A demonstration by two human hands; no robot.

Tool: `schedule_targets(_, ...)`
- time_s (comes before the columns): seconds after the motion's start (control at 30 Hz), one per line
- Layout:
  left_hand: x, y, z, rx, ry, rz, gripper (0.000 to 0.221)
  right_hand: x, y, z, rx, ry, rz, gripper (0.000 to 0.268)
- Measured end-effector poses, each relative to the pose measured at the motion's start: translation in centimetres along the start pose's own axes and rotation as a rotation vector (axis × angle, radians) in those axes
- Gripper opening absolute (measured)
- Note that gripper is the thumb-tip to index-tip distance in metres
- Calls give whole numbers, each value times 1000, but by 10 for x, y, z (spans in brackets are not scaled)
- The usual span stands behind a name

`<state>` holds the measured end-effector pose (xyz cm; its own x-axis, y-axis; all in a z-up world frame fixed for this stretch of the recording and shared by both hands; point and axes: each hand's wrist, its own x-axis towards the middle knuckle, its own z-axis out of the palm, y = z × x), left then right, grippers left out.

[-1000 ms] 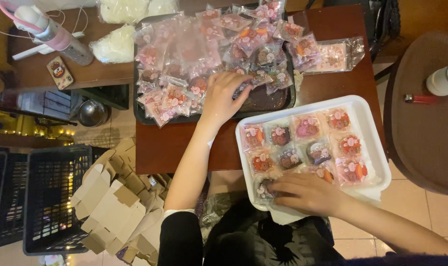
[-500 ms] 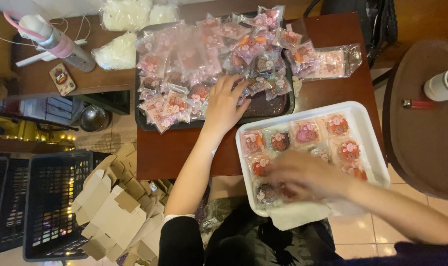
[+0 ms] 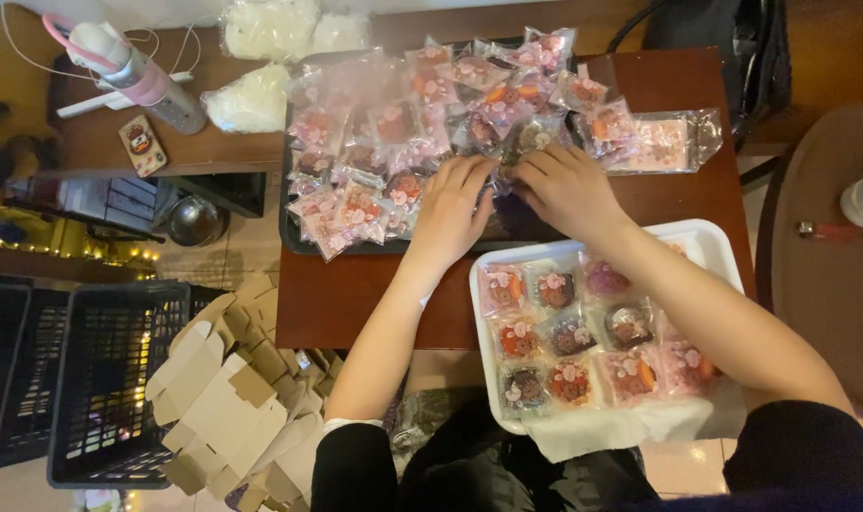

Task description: The person is packing small bagged items into a white tray, arranging them neatly.

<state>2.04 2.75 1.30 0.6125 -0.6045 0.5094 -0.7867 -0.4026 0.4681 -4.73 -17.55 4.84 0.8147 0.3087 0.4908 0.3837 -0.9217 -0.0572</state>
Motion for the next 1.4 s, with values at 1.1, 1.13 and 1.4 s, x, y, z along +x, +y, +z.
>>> schedule_targets(1.1,1,8,5,-356,-80,-70,55,-46,37,26,1613,122,820,26)
schedule_targets(1.13,2,9,1,-356,-80,-71,55,-45,39,25,1614,121,821,26)
schedule_targets(1.4,2,10,2,-365,-51,-13,35,-34,34,8,1707,62,848,29)
